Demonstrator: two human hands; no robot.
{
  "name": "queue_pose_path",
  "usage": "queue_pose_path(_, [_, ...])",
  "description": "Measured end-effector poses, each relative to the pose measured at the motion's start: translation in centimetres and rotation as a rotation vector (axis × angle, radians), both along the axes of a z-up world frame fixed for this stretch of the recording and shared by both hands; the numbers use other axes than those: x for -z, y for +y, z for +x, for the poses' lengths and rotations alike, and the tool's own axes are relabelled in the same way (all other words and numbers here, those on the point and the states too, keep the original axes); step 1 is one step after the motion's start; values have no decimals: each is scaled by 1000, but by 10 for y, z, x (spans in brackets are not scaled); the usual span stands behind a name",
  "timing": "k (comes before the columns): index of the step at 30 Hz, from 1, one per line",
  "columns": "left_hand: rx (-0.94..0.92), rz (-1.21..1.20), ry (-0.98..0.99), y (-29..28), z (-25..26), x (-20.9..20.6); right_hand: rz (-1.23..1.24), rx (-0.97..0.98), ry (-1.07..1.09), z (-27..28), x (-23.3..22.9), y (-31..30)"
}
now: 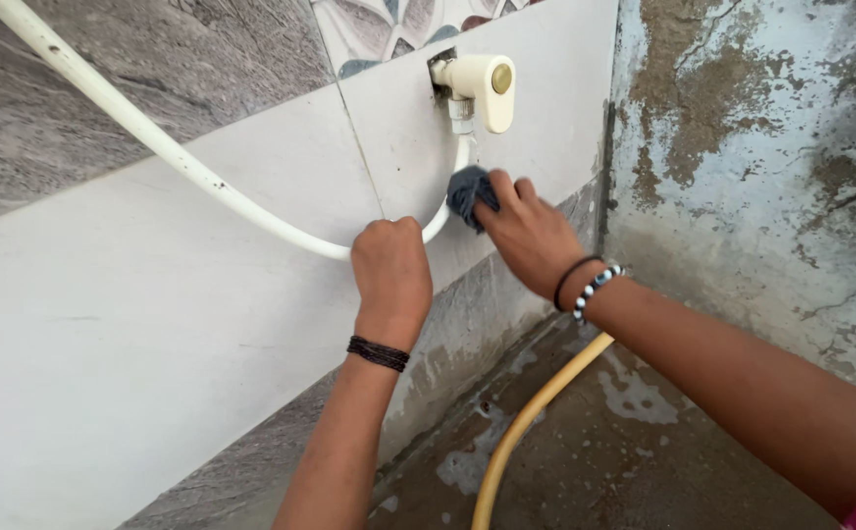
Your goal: The person wipes a tiled wall section with a dark cloth, focusing on the area around a white plastic pipe and valve. They repeatedly rub the same spots, including the pipe and the surrounding tiles, using both hands to hold and maneuver the cloth.
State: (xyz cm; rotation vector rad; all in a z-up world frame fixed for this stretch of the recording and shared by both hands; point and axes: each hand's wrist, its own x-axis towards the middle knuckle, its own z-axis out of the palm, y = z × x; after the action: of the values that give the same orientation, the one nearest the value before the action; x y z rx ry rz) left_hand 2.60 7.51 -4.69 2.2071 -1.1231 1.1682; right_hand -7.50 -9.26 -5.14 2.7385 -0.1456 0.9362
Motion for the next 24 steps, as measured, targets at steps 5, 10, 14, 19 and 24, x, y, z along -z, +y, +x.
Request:
queue_pose_path(5, [1, -3, 29, -3, -1, -2, 227, -98, 27, 0, 11, 26])
queue_pose_path(10, [29, -4, 10, -1, 2, -5, 0, -176, 127, 2, -3, 11])
queue_pose_path(14, [-11, 37, 19, -7, -3, -5, -149, 56, 48, 6, -22, -4])
queue_pose_path(19, [-53, 73, 6, -7, 2, -4, 290, -91, 115, 5, 1, 29])
queue_pose_path(24, [-184, 141, -15, -18, -6, -4, -110, -131, 151, 1, -8, 8])
